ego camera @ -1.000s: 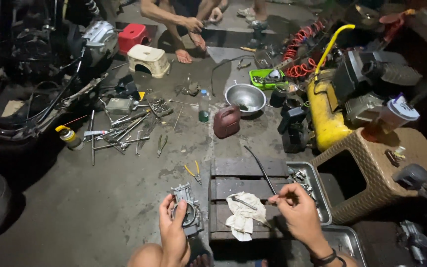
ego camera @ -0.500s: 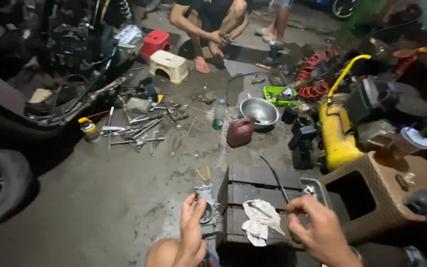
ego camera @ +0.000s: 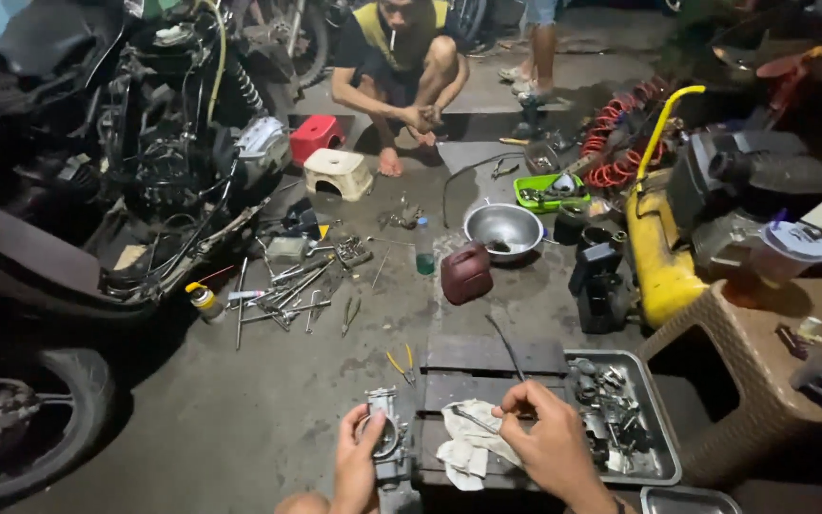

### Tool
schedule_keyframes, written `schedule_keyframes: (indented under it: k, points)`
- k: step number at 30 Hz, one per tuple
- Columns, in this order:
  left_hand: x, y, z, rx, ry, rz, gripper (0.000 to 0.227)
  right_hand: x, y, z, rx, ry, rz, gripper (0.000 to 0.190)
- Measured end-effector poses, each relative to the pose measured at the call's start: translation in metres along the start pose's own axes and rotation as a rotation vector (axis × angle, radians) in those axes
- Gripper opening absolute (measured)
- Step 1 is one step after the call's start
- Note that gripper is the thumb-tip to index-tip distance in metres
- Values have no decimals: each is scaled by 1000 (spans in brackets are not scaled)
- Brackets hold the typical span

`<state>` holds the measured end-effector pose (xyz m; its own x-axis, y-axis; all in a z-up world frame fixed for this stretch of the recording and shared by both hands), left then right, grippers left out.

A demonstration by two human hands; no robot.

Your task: The person sits on the floor in a workshop and works on a carburetor. They use their hands to manipulate small internal components and a thin wire tool, occasionally wiping the part with a white cloth. The workspace is cluttered with various tools and mechanical parts.

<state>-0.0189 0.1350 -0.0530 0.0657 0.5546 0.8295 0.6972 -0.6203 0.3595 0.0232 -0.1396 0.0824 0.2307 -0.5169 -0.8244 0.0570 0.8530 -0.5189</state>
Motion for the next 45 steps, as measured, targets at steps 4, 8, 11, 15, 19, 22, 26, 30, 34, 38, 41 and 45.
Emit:
schedule_keyframes:
  k: [4,8,11,15,19,22,26,30,34,38,41,45]
  points:
    - [32,18,-47,21,-43,107,50,5,-14,-6,27,-36,88,8]
    - [82,57,-108,-41,-32,-44,49,-4,-20,-7,68,-98,109,7]
    - [98,73,-112,-103,-3,-136,48,-14,-17,-8,153,-133,142,10]
    - [135,116,-125,-168,-144,-88,57,-24,-4,-2,158,-4,77,14]
    - [125,139,-103,-90,-141,-26,62,-25,5,16,92,-151,91,17]
    - [106,133,-79,-124,-151,107,64,-43,0,24,165,-78,183,13]
    - [114,130,-76,-123,-152,-29,58,-66,1,32,125,-118,264,14]
    - [119,130,-82,-119,-167,-14,61,-80,10,32,86,-121,287,11]
    - [102,129,-78,-130,-168,36,67,-46,27,29,144,-34,380,13]
    - [84,138,-77,-100,-147,-14,60,-15,16,30,200,118,412,9]
    - [83,150,-87,-101,-168,-35,62,-20,2,27,222,143,368,10]
    - [81,163,-97,-109,-201,18,69,-34,-2,18,203,96,265,12]
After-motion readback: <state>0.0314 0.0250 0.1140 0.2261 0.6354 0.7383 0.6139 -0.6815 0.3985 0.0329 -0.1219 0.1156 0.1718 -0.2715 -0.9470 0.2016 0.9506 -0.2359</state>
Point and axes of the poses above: each hand's wrist, its own z-axis towards the middle knuckle, its own y-axis out of the palm, x = y × z, the point moved 3 cm from there along z, towards the middle knuckle, and after that the axes turned 3 degrees about x, right-handed, at the moved point
